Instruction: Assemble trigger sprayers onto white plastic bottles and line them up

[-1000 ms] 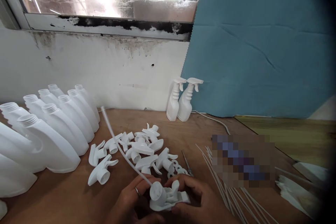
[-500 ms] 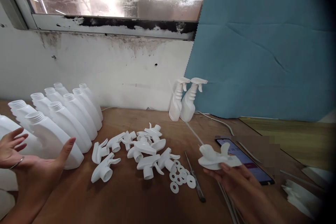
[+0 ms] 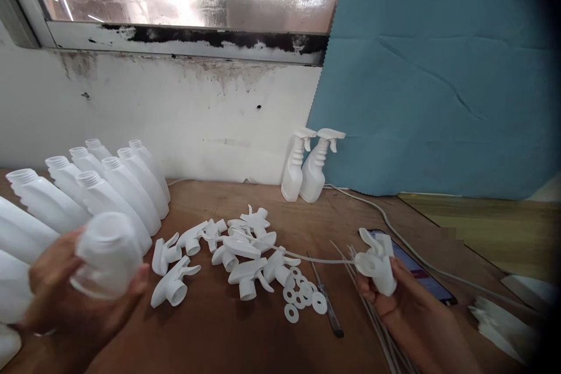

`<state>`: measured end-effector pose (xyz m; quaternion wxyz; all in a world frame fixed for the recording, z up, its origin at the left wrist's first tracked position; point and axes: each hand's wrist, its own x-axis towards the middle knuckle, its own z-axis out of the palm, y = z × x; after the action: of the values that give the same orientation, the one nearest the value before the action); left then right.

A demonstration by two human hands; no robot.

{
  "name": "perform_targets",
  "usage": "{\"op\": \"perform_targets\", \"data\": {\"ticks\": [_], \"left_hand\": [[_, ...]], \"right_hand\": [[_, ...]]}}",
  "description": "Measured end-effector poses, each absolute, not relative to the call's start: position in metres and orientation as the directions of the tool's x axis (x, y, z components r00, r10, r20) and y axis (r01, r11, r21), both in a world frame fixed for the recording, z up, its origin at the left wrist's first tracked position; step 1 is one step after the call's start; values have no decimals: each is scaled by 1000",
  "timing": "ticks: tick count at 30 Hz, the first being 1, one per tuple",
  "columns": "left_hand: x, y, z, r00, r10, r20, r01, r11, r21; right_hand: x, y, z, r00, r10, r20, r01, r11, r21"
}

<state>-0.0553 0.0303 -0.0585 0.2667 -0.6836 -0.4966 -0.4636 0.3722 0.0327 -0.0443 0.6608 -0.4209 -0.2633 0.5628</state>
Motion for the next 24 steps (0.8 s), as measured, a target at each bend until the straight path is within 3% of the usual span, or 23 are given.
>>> {"op": "perform_targets", "data": {"ticks": [3, 6, 11, 17, 24], "left_hand": [[-40, 30, -51, 276, 340, 899, 856, -513, -68], [-27, 33, -50, 487, 357, 797, 761, -622, -186], [-23, 35, -56, 589, 413, 695, 707, -680, -194], [-24, 34, -59, 600, 434, 672, 690, -706, -159], [-16, 28, -60, 644, 430, 632, 656, -736, -167]], "right_hand": [[374, 33, -42, 265, 957, -115, -558, 55, -828], [375, 34, -40, 271, 957, -102, -570, 74, -818], [378, 35, -39, 322, 934, -153, -591, 72, -804], [380, 36, -33, 424, 882, -203, -601, 106, -793], [375, 31, -37, 317, 947, -46, -473, 116, -874]]}}
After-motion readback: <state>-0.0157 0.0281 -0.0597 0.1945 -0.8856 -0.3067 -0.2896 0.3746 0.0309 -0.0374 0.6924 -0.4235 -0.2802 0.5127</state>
